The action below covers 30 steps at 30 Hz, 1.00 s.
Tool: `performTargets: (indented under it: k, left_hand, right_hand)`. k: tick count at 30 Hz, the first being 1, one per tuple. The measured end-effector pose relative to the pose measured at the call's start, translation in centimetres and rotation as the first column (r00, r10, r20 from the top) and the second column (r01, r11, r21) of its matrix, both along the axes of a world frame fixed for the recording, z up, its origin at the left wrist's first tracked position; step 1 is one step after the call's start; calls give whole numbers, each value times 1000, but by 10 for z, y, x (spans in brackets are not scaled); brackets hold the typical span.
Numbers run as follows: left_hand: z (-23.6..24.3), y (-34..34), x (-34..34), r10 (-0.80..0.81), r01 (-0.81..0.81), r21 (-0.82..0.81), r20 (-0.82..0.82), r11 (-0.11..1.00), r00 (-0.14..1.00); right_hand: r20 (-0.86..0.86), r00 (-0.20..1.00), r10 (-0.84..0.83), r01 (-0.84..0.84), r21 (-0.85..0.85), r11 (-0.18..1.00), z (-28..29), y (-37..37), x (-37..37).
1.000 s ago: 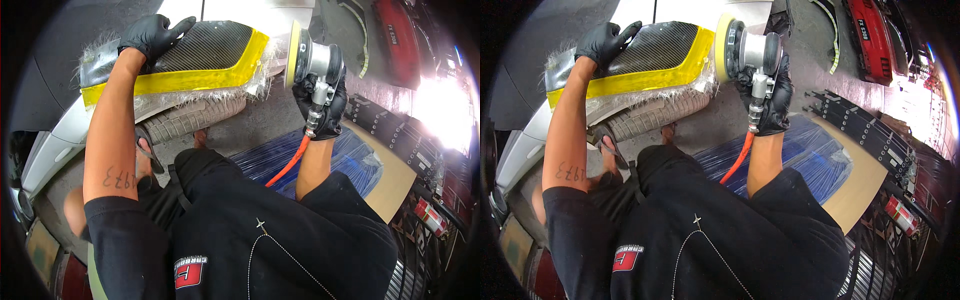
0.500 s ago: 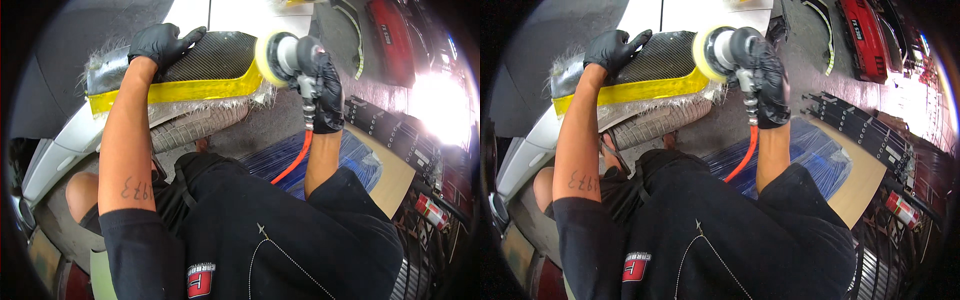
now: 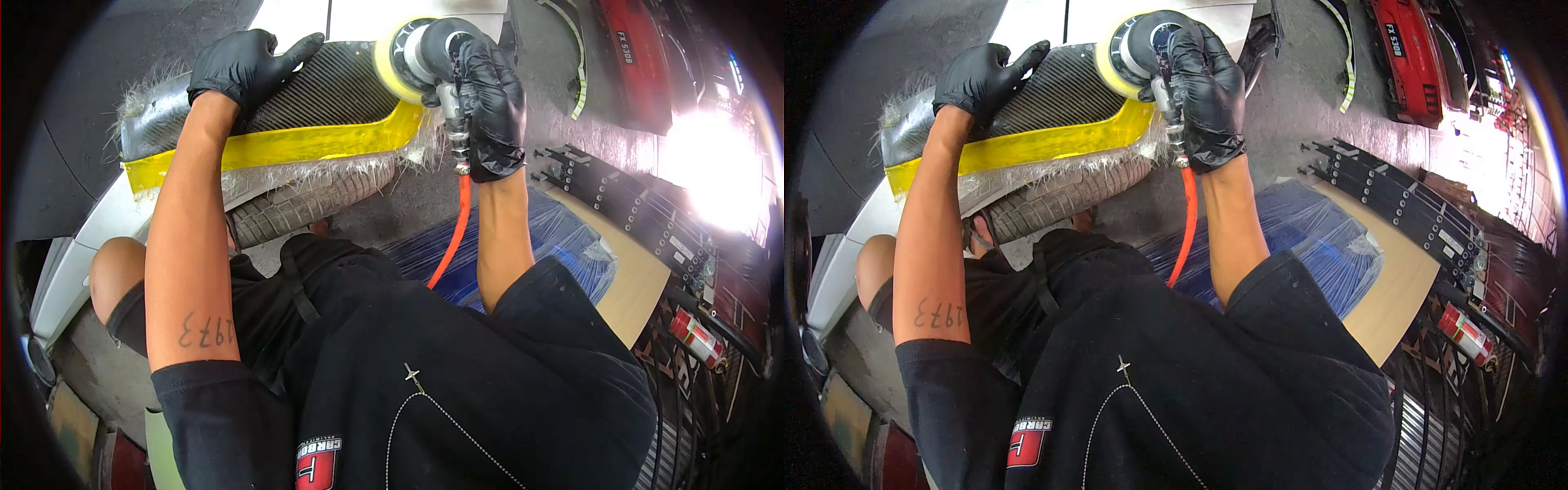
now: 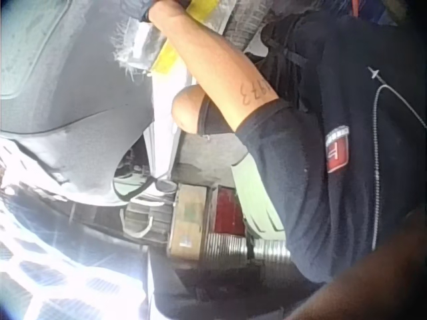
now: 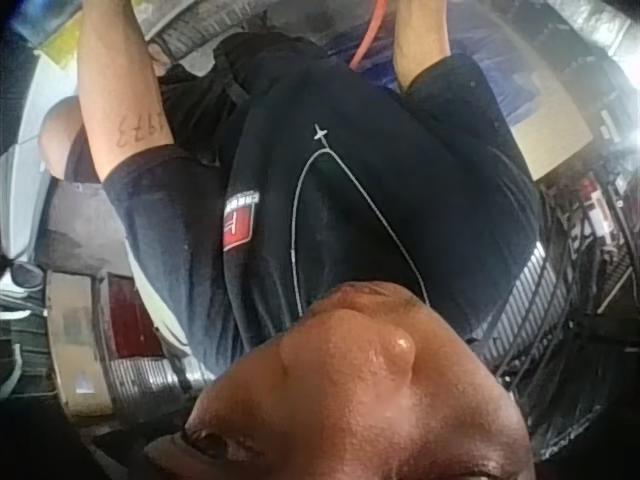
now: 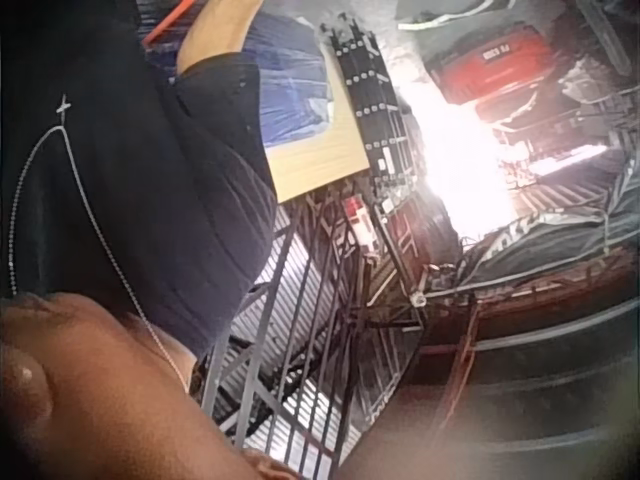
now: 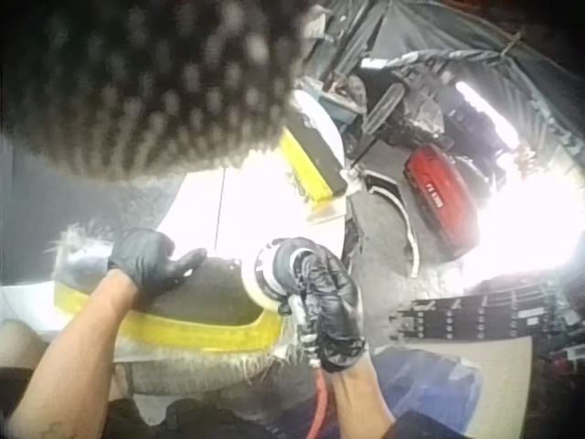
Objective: Sanding the surface of a car fender flare using an orbital sander and a manual sanding block.
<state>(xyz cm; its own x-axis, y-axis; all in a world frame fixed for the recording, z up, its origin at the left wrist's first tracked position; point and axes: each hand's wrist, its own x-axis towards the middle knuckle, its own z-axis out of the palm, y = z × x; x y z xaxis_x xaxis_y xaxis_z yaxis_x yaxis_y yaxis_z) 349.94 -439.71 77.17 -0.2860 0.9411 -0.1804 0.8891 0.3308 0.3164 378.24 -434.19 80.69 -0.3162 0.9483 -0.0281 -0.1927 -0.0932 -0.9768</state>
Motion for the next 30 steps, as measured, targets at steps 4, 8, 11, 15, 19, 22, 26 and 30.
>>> performTargets:
  k: [4, 8, 11, 15, 19, 22, 26, 30]
  left_hand:
    - [1, -1, 2, 24, -22, 61, -22, 998, 999]
    - [6, 0, 4, 19, -20, -13, -20, 1000, 1000]
    - [6, 0, 4, 15, -16, -7, -64, 1000, 998]
    - [6, 0, 6, 7, -8, -21, -66, 1000, 998]
    - [-9, -2, 3, 36, -25, 149, -76, 988, 996]
    - [-10, -2, 2, 35, -25, 143, -70, 989, 997]
    - [-8, -3, 2, 40, -29, 143, -77, 989, 996]
    - [-5, -1, 4, 28, -21, 111, -62, 994, 998]
  right_hand:
    - [-10, 1000, -14, 14, 17, 1000, -4, 8, -4]
    - [-35, 999, 4, -4, 1, 1000, -7, 13, -6]
    - [-27, 1000, -9, 9, 0, 1000, -4, 15, -10]
    - [1, 1000, -9, 9, 14, 1000, -4, 18, -11]
    - [-15, 1000, 9, -9, -17, 1000, 3, 16, -10]
    - [-38, 999, 9, -11, -35, 999, 6, 17, -9]
    - [-42, 999, -4, 4, -18, 1000, 11, 15, -8]
    - [-47, 999, -23, 24, 5, 1000, 14, 13, -8]
